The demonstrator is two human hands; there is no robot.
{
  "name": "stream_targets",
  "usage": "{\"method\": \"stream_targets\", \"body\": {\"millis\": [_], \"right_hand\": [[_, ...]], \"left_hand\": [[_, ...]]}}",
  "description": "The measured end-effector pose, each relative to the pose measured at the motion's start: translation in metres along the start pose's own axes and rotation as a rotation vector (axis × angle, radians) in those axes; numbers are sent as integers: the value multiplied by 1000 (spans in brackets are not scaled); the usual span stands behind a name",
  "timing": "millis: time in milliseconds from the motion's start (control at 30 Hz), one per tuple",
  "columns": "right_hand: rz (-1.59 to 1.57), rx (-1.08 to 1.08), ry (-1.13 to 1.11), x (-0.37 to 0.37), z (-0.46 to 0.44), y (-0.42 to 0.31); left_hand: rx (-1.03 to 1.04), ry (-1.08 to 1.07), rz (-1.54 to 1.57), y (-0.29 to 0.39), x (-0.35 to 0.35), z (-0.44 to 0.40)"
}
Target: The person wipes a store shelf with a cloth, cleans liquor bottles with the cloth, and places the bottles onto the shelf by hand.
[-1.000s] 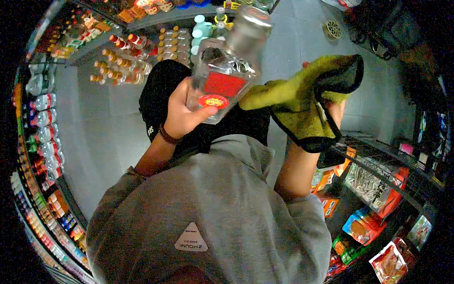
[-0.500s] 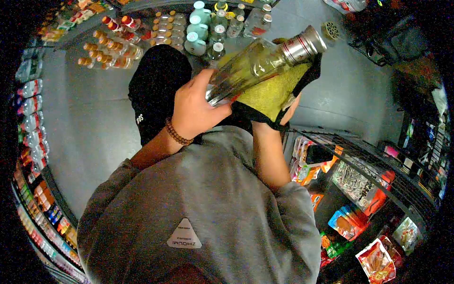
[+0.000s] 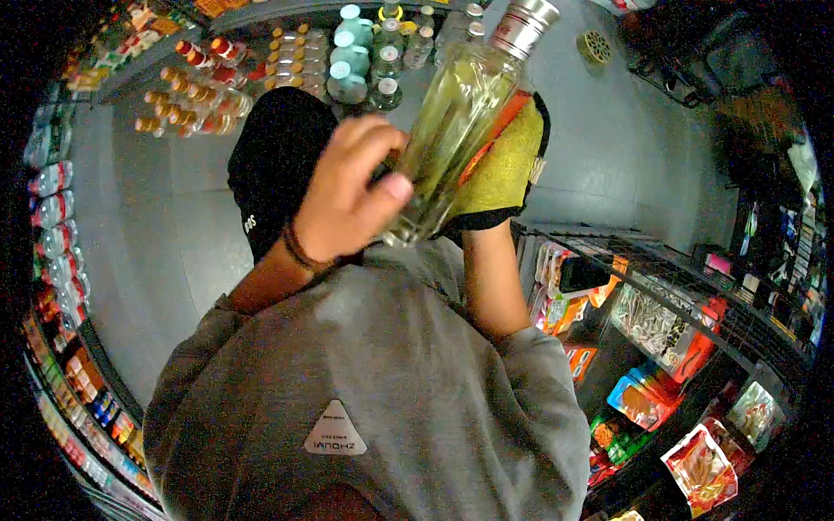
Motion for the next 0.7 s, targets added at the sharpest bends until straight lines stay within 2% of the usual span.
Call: {"method": "stream_targets", "body": {"millis": [33,67,100,167,200,233,267,333,400,433,567,600,667,700], "right_hand": [[-103,97,-33,5,2,5],[-183,171,-65,11,5,10],[-259,239,-91,17,7,14],[-386,357,-130,26,13,23],[-428,403,-138,29,15,29],[-454,434,-152,32,17,32],[-459,447,-159,33,20,36],[-265,383,-156,19,19,40],[-35,298,-152,12,17,42],[-79,295,-267,16,11,45],[128,298,-241,6,20,45],[-8,383,-212,5,25,49],[-274,552,-122,2,34,56],[420,379,-378,-3,37,48]], "left_hand": [[71,-8,19,-7,-5,-9],[-145,27,445,-22,-11,-20],[-272,26,522,-29,-16,-34],[-182,37,726,-29,-22,-70],[-185,33,722,-24,-24,-77],[-197,-194,920,-11,-12,-84],[-292,-252,961,-3,-8,-86],[-495,-353,1038,14,1,-89],[-510,-600,1103,9,20,-87],[-365,-639,1309,18,26,-91],[-392,-521,1217,4,24,-83],[-392,-531,1215,3,22,-84],[-221,-446,1153,10,1,-92],[-194,-337,1053,9,-13,-97]]}}
Point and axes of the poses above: each hand's wrist, its own z-axis away from the middle knuckle, its own x-axis out of the palm, y = z × x, the point moved 8 cm from there along -z, towards the middle knuckle, and after that the axes turned 7 degrees about -x, right-handed, at the moved point
